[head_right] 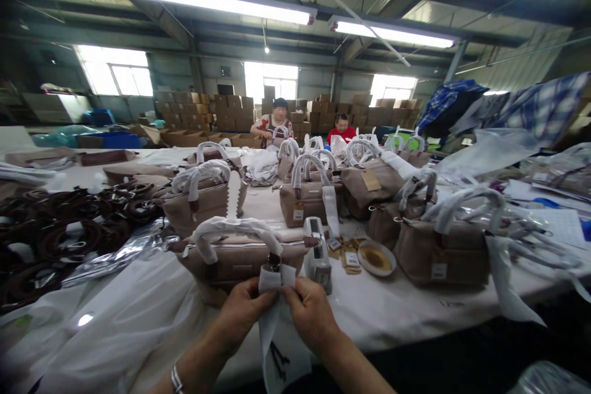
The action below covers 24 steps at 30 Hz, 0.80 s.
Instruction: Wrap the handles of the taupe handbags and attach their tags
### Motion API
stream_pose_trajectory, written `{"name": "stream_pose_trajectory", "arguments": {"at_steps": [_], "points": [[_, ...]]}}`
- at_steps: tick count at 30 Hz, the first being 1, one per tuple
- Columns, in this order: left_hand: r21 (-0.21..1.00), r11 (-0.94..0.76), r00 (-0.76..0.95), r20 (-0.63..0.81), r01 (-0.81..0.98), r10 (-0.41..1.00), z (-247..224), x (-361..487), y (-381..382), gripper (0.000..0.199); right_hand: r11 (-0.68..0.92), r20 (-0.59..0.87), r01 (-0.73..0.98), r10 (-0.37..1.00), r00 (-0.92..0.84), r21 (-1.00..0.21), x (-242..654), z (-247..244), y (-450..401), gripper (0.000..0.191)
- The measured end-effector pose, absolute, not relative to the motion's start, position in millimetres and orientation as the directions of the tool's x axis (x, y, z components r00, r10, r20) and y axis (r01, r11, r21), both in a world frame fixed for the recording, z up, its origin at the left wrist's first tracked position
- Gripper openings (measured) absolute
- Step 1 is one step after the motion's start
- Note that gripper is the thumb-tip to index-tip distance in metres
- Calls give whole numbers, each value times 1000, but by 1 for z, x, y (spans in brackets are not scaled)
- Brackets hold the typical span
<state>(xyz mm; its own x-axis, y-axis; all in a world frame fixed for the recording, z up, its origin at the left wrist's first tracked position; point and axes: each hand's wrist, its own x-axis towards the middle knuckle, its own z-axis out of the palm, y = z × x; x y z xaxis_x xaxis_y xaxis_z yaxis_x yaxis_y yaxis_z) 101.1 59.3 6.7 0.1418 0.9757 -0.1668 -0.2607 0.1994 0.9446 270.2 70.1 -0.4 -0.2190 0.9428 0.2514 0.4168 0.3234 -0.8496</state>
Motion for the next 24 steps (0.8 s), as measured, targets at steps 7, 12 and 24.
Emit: {"name": "stream_pose_trajectory", "arguments": {"at_steps": [7, 12, 24], "points": [[967, 182, 156, -154, -180, 976, 6, 101, 55, 47, 160, 121, 243, 978, -169, -957, 260, 2, 81, 19], [967, 163, 226, -117, -196, 967, 8, 92, 49, 48, 142, 115, 126, 973, -201, -982, 256, -5, 85, 21], [928, 259, 254, -191, -269, 948, 5, 93, 52, 46, -55, 3, -122, 900, -435, -991, 267, 6, 77, 34]]}}
